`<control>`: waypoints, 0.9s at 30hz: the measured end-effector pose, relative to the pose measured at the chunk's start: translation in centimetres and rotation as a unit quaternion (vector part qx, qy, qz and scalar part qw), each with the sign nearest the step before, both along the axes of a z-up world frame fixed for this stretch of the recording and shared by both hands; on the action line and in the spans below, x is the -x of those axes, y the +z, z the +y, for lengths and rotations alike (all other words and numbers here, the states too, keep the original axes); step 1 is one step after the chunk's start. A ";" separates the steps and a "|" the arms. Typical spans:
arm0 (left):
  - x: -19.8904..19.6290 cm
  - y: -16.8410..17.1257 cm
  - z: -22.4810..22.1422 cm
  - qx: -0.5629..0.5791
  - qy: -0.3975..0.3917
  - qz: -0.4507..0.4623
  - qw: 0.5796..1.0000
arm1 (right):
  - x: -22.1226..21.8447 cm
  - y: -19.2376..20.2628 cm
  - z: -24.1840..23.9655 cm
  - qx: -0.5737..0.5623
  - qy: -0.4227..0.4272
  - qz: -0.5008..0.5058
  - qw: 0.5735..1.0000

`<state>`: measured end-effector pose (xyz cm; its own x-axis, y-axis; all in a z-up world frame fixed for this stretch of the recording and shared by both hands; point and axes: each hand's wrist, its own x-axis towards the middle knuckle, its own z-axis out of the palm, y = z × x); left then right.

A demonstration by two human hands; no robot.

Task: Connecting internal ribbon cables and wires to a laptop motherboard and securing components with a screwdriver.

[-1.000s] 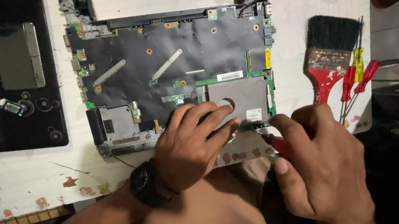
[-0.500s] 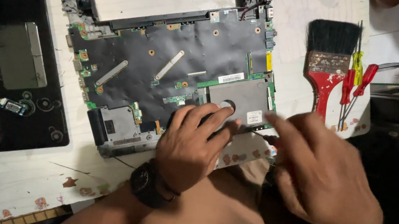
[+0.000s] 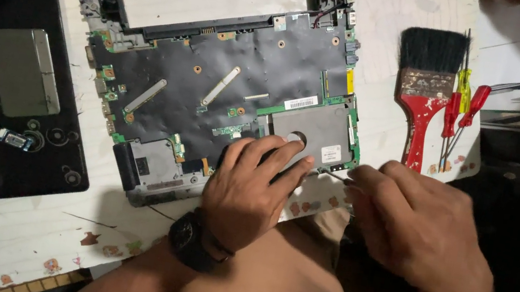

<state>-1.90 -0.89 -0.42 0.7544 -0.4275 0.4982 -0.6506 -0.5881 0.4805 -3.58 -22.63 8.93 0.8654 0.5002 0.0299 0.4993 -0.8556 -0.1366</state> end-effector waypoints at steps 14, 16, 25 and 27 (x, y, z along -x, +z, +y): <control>-0.1 0.1 0.1 0.002 -0.001 0.000 1.000 | 0.3 0.3 -0.3 -0.010 -0.011 0.016 1.000; 0.0 0.0 0.1 0.003 0.002 0.000 1.000 | 0.4 0.0 -0.3 -0.010 -0.020 -0.018 1.000; -0.1 0.0 0.1 0.004 -0.006 0.004 1.000 | 0.0 0.6 -0.1 -0.086 -0.015 0.089 0.992; -0.1 0.2 0.0 0.014 0.004 -0.003 1.000 | 0.5 0.1 -0.5 -0.041 -0.027 0.006 0.999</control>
<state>-1.78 -0.90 -0.19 0.7543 -0.4072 0.5150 -0.6493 -0.5793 0.4928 -4.03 -23.08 9.04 0.8914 0.4494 0.0578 0.4508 -0.8668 -0.2132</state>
